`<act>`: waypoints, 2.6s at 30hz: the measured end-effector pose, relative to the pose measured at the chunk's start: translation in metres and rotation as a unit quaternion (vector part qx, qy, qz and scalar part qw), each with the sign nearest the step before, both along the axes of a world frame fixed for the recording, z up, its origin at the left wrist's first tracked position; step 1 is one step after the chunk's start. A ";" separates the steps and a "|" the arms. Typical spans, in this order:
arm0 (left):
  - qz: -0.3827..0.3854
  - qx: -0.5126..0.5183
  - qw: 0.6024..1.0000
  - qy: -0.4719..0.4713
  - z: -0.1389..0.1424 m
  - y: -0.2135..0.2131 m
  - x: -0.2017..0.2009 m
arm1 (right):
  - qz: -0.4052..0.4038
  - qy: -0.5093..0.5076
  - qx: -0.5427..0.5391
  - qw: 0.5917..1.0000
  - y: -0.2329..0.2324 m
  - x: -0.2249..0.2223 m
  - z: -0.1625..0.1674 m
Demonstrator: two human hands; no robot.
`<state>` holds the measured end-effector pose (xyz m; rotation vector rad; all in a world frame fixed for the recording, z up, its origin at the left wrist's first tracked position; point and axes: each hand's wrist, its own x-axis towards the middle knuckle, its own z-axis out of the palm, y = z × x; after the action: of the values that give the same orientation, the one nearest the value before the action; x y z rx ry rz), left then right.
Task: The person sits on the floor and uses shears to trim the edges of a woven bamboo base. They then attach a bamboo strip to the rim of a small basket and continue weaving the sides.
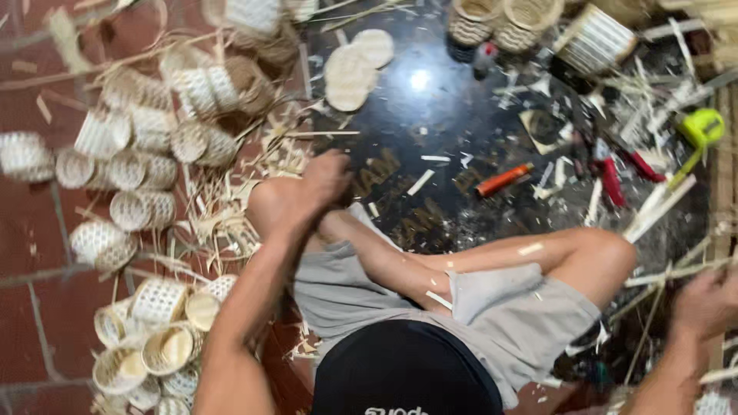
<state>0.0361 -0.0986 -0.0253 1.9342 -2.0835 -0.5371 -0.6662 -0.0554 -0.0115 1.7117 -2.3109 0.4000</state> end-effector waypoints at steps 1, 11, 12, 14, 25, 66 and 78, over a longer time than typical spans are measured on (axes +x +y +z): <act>0.021 0.002 1.000 0.006 0.000 0.004 -0.008 | 0.075 0.015 -0.030 0.997 -0.004 0.024 -0.003; 0.168 -0.259 0.937 0.161 0.060 0.120 0.007 | 0.406 -0.196 0.221 0.865 -0.072 0.380 -0.036; 0.207 -0.275 0.928 0.142 0.061 0.134 0.033 | 0.423 -0.213 0.250 0.844 -0.068 0.406 -0.038; 0.294 -0.304 0.900 0.105 0.056 0.174 0.089 | 0.448 -0.240 0.259 0.822 -0.060 0.446 -0.042; 0.459 -0.257 0.836 0.157 0.018 0.211 0.261 | 0.384 -0.366 0.217 0.820 -0.027 0.490 -0.040; 0.198 -0.187 0.962 -0.017 0.066 0.125 0.003 | -0.039 -0.307 -0.036 0.950 0.009 0.019 0.026; 0.174 0.132 0.926 0.307 -0.041 0.092 -0.167 | 0.087 -0.080 0.295 0.948 -0.088 0.087 -0.005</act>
<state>-0.1313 -0.0062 -0.0666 1.8743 -1.2993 -1.1986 -0.5788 -0.1437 -0.0164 2.2304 -2.5780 -0.1613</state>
